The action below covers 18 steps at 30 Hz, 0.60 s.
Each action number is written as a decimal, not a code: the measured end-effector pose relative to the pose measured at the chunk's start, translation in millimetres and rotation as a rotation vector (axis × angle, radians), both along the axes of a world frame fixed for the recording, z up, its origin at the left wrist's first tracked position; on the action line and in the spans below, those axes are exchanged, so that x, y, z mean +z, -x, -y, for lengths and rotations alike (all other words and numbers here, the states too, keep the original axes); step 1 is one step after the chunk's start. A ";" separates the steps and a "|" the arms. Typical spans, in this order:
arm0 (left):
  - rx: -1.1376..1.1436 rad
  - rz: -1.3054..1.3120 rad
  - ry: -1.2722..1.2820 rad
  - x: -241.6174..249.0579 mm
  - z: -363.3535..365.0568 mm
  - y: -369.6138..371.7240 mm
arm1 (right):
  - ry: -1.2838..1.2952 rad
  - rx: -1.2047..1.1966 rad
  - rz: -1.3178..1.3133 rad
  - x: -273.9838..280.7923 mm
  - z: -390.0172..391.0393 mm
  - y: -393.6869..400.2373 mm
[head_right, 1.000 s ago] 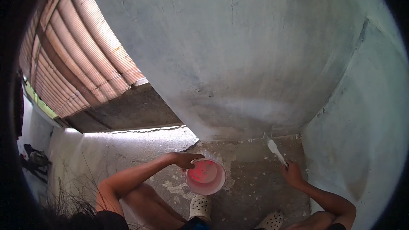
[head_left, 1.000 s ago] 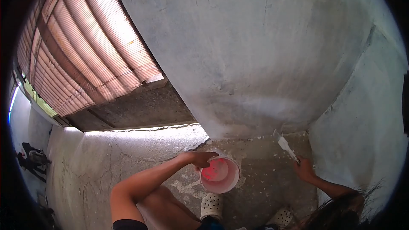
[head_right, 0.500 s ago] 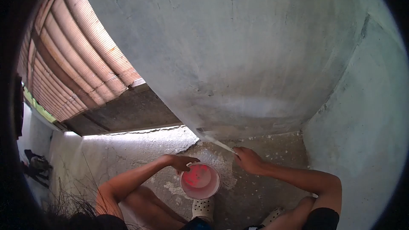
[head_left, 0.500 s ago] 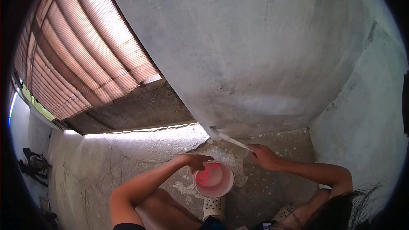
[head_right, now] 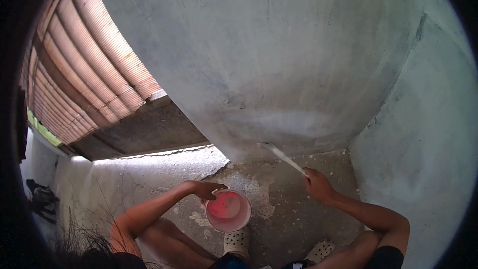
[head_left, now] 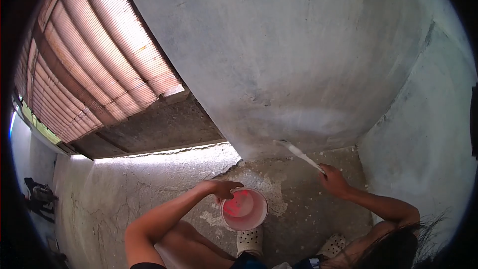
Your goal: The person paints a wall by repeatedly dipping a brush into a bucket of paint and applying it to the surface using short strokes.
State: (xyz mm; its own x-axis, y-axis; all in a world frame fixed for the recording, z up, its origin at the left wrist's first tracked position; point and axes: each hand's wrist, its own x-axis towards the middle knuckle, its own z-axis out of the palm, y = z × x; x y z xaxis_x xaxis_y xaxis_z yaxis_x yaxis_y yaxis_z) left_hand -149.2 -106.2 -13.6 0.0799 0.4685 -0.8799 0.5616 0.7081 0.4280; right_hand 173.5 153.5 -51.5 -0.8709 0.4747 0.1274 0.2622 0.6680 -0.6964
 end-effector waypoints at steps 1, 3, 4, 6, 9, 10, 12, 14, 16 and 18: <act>0.008 0.003 -0.006 -1.4 0.8 0.3 | -0.017 -0.055 -0.020 -2.4 -1.0 -10.7; -0.043 -0.015 -0.051 -10.6 -3.2 1.6 | 0.045 -0.098 0.036 -4.9 -2.6 -29.7; -0.100 -0.037 -0.088 -16.3 -2.6 3.1 | 0.112 -0.146 0.094 -6.7 -1.2 -37.3; -0.313 -0.085 -0.213 -27.9 -6.3 6.3 | -0.001 -0.096 0.075 -13.5 -2.1 -47.8; -0.204 -0.064 -0.151 -57.6 -9.6 17.5 | 0.042 -0.034 -0.022 -15.3 0.5 -50.4; -0.029 -0.047 -0.015 -20.7 -16.0 4.6 | 0.069 -0.009 -0.004 -13.2 0.5 -48.2; 0.021 -0.032 -0.007 -8.7 -19.9 5.1 | 0.117 0.053 0.020 -7.9 4.9 -41.9; 0.053 -0.041 0.000 -0.3 -20.8 5.4 | 0.146 0.071 0.058 -2.0 8.0 -35.4; 0.056 -0.047 0.002 0.6 -24.7 5.6 | -0.050 0.216 -0.146 9.5 15.8 -26.2; 0.019 -0.049 0.035 2.2 -25.7 8.0 | -0.091 0.355 -0.070 19.8 14.9 -17.0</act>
